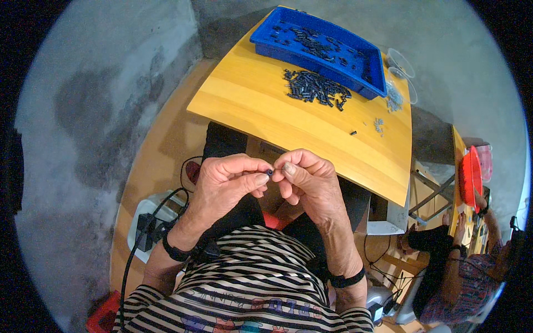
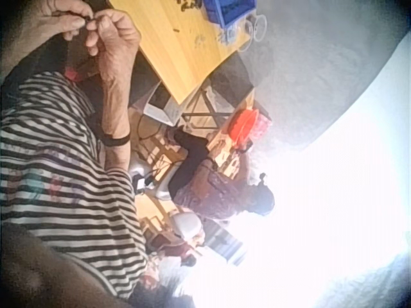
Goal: Assembling small black plastic components by attaching silver metal clips.
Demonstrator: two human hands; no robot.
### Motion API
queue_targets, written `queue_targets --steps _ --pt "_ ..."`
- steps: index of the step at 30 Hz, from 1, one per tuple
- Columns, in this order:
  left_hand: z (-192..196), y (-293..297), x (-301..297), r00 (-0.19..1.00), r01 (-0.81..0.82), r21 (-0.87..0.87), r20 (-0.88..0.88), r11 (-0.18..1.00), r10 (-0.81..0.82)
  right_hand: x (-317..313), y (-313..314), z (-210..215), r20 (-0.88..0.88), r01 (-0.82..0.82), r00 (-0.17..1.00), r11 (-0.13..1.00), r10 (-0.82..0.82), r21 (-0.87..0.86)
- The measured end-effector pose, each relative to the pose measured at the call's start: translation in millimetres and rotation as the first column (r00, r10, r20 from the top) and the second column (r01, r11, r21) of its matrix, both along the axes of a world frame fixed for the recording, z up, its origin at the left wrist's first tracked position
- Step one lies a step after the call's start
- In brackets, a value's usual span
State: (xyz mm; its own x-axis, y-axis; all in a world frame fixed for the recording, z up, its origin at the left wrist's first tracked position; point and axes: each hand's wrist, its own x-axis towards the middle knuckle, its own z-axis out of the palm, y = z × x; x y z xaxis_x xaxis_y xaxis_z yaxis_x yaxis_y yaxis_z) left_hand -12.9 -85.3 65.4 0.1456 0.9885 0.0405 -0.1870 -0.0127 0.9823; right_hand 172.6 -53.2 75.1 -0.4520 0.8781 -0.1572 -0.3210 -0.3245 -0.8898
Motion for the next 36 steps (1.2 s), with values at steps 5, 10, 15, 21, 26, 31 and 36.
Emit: queue_targets --steps 5,10,15,21,26,31,36 --pt "-0.4 0.8 0.3 1.000 -0.003 -0.002 -0.027 1.000 0.003 -2.8 -0.1 -1.4 -0.049 0.059 0.997 0.998 -0.060 -0.012" --pt "-0.2 0.6 4.6 1.000 -0.013 -0.037 -0.009 0.999 0.013 -4.2 0.4 -7.9 -0.087 0.091 0.992 0.996 -0.092 -0.019" --pt "-3.8 1.2 9.6 1.000 -0.015 -0.026 0.011 1.000 0.015 -4.8 -1.2 -13.5 -0.135 0.084 0.987 0.994 -0.093 -0.071" --pt "-5.0 2.3 10.2 0.999 -0.016 -0.066 0.041 0.998 0.019 -6.8 -2.2 -16.8 -0.116 0.107 0.987 0.994 -0.111 -0.038" --pt "-4.6 1.6 9.9 0.997 -0.011 -0.086 0.079 0.996 0.018 -10.9 -4.1 -13.7 -0.021 0.155 0.988 0.986 -0.154 0.066" --pt "-3.5 1.2 8.5 0.996 0.042 -0.133 0.084 0.990 -0.031 -12.5 -6.1 -14.1 0.032 0.192 0.979 0.968 -0.200 0.159" --pt "-3.6 0.7 7.5 0.990 0.069 -0.175 0.132 0.982 -0.046 -11.1 -6.7 -16.0 0.079 0.208 0.969 0.948 -0.232 0.240"
